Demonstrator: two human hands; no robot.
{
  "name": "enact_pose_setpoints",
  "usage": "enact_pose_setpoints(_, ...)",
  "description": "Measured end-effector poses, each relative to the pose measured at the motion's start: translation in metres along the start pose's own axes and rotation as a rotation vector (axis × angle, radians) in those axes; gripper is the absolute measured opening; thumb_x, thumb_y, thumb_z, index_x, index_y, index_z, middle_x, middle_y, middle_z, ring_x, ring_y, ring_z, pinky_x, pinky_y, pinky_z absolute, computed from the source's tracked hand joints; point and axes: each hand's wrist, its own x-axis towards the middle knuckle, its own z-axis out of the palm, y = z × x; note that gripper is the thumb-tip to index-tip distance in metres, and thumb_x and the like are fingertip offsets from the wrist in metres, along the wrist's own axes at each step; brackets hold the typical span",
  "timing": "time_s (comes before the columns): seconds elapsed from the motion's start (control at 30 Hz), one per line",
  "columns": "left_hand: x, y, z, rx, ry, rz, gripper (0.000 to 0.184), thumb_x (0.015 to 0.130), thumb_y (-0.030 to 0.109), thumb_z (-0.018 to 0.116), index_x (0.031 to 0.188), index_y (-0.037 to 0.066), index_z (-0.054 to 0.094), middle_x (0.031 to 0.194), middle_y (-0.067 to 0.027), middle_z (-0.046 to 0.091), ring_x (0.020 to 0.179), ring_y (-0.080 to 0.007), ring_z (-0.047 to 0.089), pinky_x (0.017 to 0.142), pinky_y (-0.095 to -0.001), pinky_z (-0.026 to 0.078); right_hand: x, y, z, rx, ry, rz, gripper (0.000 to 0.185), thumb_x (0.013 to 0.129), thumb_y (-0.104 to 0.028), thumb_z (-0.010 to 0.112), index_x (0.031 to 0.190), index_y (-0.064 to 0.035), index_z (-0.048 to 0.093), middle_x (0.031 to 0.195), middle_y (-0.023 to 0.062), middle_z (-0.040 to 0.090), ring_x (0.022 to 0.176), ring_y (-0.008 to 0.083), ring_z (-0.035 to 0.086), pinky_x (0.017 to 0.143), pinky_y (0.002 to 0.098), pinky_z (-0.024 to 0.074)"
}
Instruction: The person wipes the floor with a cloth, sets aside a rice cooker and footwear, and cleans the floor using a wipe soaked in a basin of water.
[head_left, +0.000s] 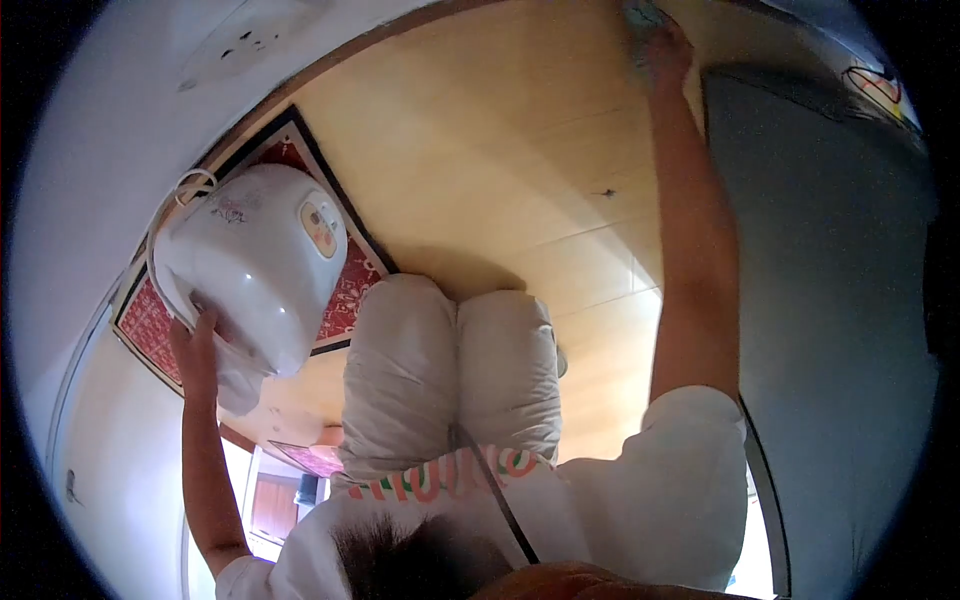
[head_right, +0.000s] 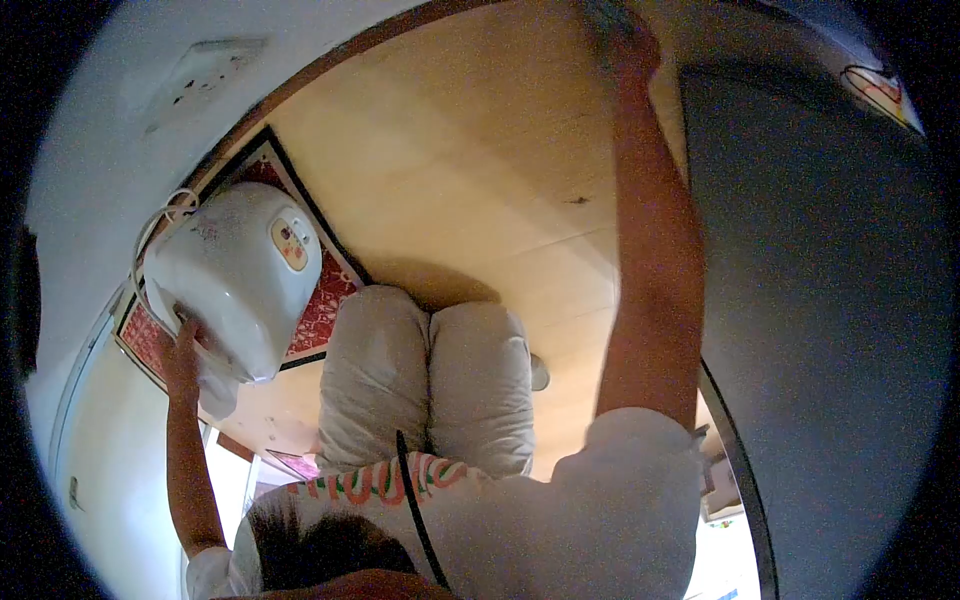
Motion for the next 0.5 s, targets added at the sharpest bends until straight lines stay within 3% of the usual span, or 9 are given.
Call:
enact_pose_setpoints(0.07, -0.002, 0.011, 0.004, -0.025, 0.037, -0.036, 0.016, 0.081, 0.016, 0.055, 0.081, 0.0, 0.057, 0.067, -0.0052, 0.056, 0.059, -0.0153, 0.053, 0.057, -0.0304, 0.043, -0.006, 0.034, 0.064, -0.56, -0.091, -0.186, 0.031, 0.08, -0.014, 0.053, 0.109, -0.0094, 0.062, 0.105, 0.0125, 0.064, 0.094, 0.0257, 0.058, 0.085, 0.0335, 0.0452)
enact_pose_setpoints(0.17, 0.004, -0.005, -0.002, 0.036, -0.009, 0.023, 0.018, 0.081, 0.018, 0.056, 0.081, 0.0, 0.058, 0.066, -0.0056, 0.056, 0.059, -0.015, 0.053, 0.057, -0.0301, 0.043, -0.098, -0.073, 0.075, -0.074, -0.292, -0.435, 0.029, 0.077, -0.007, 0.058, 0.105, -0.0135, 0.064, 0.113, 0.0108, 0.061, 0.104, 0.0296, 0.056, 0.086, 0.0407, 0.0477)
enact_pose_setpoints(0.2, 0.009, -0.008, -0.006, 0.061, -0.02, 0.045, 0.019, 0.082, 0.018, 0.056, 0.081, 0.0, 0.058, 0.066, -0.0057, 0.056, 0.059, -0.0149, 0.053, 0.057, -0.0302, 0.042, -0.126, -0.074, 0.078, -0.253, -0.355, -0.577, 0.027, 0.079, -0.007, 0.058, 0.105, -0.014, 0.065, 0.117, 0.0138, 0.059, 0.105, 0.0333, 0.055, 0.087, 0.044, 0.0475)
enact_pose_setpoints(0.33, 0.006, -0.004, -0.006, 0.06, -0.018, 0.01, 0.019, 0.081, 0.019, 0.057, 0.081, 0.0, 0.058, 0.065, -0.0055, 0.056, 0.058, -0.0146, 0.052, 0.057, -0.0306, 0.042, -0.211, -0.051, 0.013, -0.187, -0.776, -0.718, 0.033, 0.08, -0.004, 0.058, 0.11, -0.0175, 0.063, 0.125, 0.0135, 0.054, 0.113, 0.0339, 0.052, 0.096, 0.0436, 0.0434)
enact_pose_setpoints(0.43, 0.004, 0.005, 0.001, 0.076, 0.026, 0.035, 0.019, 0.081, 0.018, 0.057, 0.082, -0.001, 0.058, 0.064, -0.0051, 0.056, 0.057, -0.0143, 0.052, 0.057, -0.0304, 0.042, -0.224, -0.031, -0.025, -0.162, -0.998, -0.552, 0.03, 0.082, -0.006, 0.055, 0.11, -0.0167, 0.062, 0.127, 0.0144, 0.052, 0.115, 0.0347, 0.05, 0.098, 0.0434, 0.0418)
enact_pose_setpoints(0.5, 0.003, 0.005, 0.002, 0.028, 0.007, 0.001, 0.019, 0.082, 0.018, 0.057, 0.082, -0.001, 0.058, 0.064, -0.0054, 0.057, 0.057, -0.0143, 0.053, 0.057, -0.0304, 0.043, -0.186, -0.009, -0.031, -0.029, -0.702, -0.227, 0.028, 0.088, -0.006, 0.047, 0.109, -0.0135, 0.062, 0.123, 0.0133, 0.056, 0.114, 0.0314, 0.052, 0.098, 0.0414, 0.0416)
